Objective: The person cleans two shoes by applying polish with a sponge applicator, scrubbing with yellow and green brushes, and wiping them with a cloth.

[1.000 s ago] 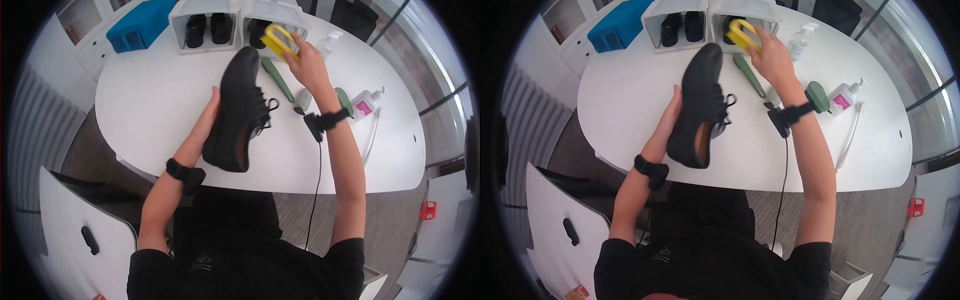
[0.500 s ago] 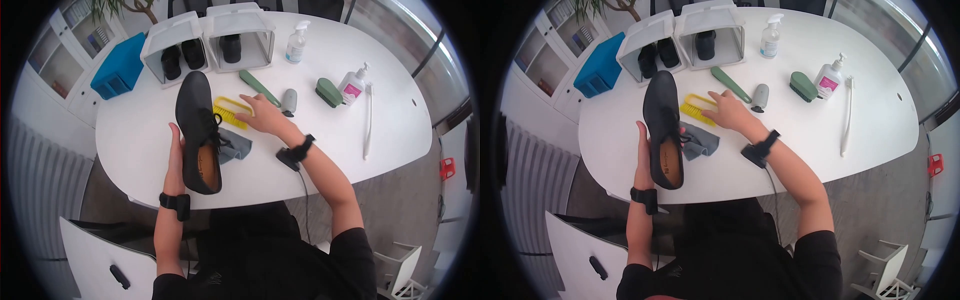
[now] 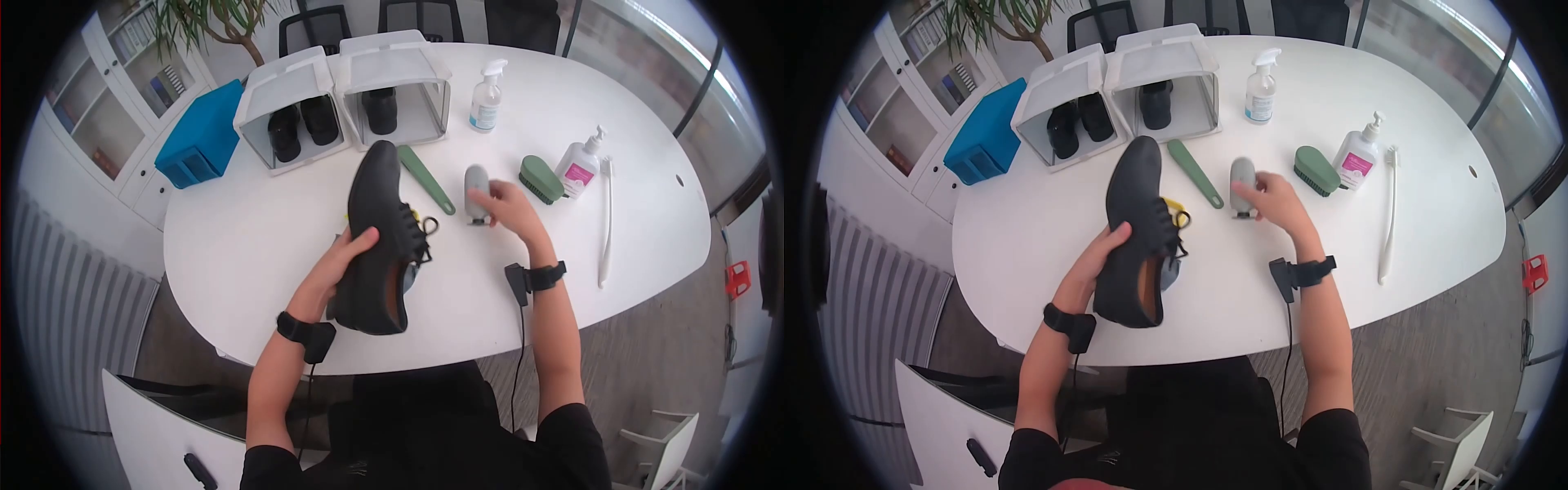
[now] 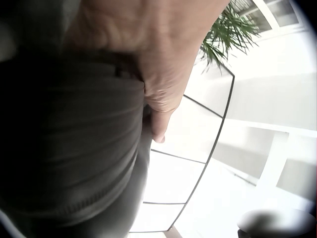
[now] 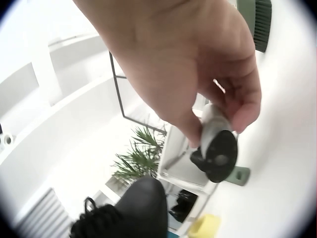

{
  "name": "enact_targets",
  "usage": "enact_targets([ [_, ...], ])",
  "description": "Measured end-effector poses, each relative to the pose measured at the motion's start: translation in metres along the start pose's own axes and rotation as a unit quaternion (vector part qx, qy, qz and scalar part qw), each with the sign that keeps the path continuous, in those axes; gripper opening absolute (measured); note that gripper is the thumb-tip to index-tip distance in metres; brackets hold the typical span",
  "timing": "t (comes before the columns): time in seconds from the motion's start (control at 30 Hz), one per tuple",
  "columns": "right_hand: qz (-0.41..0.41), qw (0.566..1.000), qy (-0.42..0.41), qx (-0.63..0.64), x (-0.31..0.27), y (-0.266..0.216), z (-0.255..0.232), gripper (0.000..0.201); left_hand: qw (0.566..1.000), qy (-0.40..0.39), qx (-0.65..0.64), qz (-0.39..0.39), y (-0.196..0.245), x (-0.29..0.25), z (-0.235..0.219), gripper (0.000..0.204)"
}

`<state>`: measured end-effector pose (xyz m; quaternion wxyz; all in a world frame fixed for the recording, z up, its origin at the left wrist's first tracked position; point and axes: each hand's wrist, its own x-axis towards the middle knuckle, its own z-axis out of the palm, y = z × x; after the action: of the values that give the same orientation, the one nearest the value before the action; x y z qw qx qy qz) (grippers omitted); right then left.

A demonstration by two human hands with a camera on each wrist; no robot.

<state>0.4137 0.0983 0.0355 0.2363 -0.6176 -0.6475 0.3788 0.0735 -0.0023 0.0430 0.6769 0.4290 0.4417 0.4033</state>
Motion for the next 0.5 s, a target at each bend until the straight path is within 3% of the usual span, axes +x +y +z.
enact_targets([
  [0.07,-0.129,0.969,0.029,0.207,-0.013,-0.014,-0.009,0.065,0.999,-0.012,0.033,0.001,0.002,0.002,0.011,0.098],
  [0.1,-0.121,0.97,0.029,0.211,-0.023,-0.025,-0.007,0.065,0.998,-0.025,0.065,0.001,0.002,0.002,0.017,0.097],
  [0.17,-0.273,0.902,0.027,0.334,-0.046,-0.057,0.003,0.052,0.997,-0.048,0.055,-0.018,0.006,0.003,0.03,0.098],
  [0.2,-0.264,0.903,0.033,0.336,-0.058,-0.067,0.006,0.052,0.997,-0.057,0.055,-0.02,0.006,0.005,0.036,0.098],
  [0.27,-0.346,0.921,0.053,0.174,-0.076,-0.081,0.014,0.046,0.996,-0.066,0.055,-0.027,0.006,0.007,0.04,0.099],
  [0.43,-0.364,0.924,0.038,0.111,-0.082,-0.081,0.029,0.044,0.995,-0.046,0.087,0.006,-0.002,0.01,0.042,0.101],
  [0.5,-0.407,0.911,0.04,0.062,-0.082,-0.078,0.032,0.043,0.996,-0.045,0.081,-0.003,-0.003,0.007,0.044,0.102],
])
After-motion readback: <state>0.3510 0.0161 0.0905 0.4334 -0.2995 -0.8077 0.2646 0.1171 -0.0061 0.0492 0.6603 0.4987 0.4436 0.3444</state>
